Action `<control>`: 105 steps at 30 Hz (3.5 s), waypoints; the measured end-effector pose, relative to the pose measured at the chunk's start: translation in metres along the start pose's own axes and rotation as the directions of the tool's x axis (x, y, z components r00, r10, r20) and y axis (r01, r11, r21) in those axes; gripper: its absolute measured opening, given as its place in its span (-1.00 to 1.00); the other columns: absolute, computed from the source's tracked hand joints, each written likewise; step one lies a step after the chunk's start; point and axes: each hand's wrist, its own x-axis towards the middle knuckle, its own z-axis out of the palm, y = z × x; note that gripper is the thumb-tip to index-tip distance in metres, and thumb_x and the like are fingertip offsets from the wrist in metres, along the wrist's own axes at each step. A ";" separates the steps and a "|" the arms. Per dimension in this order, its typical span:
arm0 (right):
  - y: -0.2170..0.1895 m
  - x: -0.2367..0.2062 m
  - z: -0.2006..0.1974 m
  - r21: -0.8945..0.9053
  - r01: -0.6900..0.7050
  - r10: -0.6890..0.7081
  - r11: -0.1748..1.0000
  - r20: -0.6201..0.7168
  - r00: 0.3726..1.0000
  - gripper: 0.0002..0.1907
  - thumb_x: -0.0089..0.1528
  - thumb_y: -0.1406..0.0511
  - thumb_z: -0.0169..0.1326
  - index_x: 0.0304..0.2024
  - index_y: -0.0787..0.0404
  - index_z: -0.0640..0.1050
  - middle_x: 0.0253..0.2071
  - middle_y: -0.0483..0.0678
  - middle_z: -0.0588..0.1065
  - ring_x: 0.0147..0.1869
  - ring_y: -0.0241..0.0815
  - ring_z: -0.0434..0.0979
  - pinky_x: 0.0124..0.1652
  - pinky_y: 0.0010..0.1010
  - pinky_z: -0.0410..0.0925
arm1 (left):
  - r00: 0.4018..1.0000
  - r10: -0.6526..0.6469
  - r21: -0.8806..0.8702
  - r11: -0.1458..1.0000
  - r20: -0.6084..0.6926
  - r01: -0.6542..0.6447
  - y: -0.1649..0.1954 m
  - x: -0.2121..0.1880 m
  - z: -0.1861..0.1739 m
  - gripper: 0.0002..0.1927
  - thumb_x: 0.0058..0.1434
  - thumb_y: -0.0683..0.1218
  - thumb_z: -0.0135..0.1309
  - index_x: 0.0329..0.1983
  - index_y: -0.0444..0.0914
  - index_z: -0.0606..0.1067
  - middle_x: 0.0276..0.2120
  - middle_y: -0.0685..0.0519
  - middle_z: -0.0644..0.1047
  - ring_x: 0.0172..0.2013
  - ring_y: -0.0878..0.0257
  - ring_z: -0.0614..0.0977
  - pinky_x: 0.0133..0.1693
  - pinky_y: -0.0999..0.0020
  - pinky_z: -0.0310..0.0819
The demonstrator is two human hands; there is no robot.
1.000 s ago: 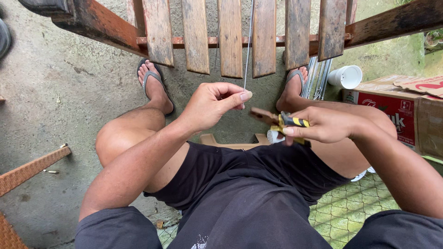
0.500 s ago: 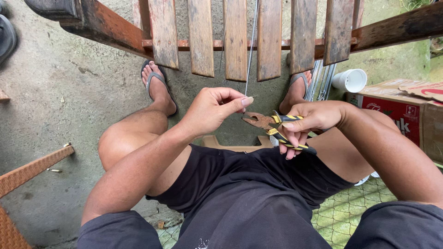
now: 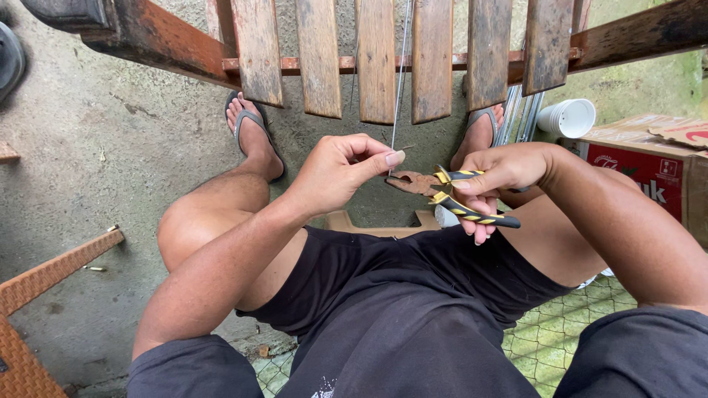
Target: The person uses pliers to bend and secure metal wires into a white plastic cup, then sets the cup aside. They continue to manipulate additional metal wires, bending and shaping them with pliers while seated on a wooden chair.
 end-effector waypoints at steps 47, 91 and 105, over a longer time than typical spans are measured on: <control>-0.025 -0.005 0.071 -0.863 -0.457 -0.670 0.215 -0.471 0.574 -0.71 0.08 0.10 0.32 -0.45 0.18 0.64 -0.47 -0.01 0.57 -0.46 0.12 0.56 -0.43 -0.09 0.39 | 0.989 0.101 0.066 0.993 -0.104 -0.095 -0.005 0.005 0.007 -0.79 0.27 -0.04 0.27 -0.32 -0.31 0.66 -0.39 0.17 0.58 -0.41 0.50 0.49 -0.35 0.53 0.39; -0.091 0.016 0.023 -0.690 -0.684 -0.971 0.239 -0.172 -0.166 -0.54 0.37 0.08 0.25 0.03 0.35 0.50 0.07 0.20 0.44 0.20 0.12 0.45 0.14 -0.14 0.36 | 0.991 0.134 -0.104 0.985 -0.028 -0.136 -0.004 0.001 0.005 -0.76 0.35 -0.02 0.15 -0.10 -0.30 0.61 -0.33 0.16 0.61 -0.29 0.47 0.58 -0.19 0.51 0.51; -0.210 0.132 0.010 -0.771 0.132 -0.717 0.623 -0.631 -0.297 -0.46 0.30 0.16 0.28 0.14 0.39 0.43 -0.22 -0.05 0.56 -0.24 -0.36 0.54 -0.26 -0.50 0.44 | 0.989 0.143 -0.086 0.986 -0.025 -0.144 0.016 -0.004 -0.001 -0.77 0.35 -0.01 0.16 -0.15 -0.27 0.61 -0.38 0.22 0.57 -0.36 0.51 0.51 -0.27 0.52 0.46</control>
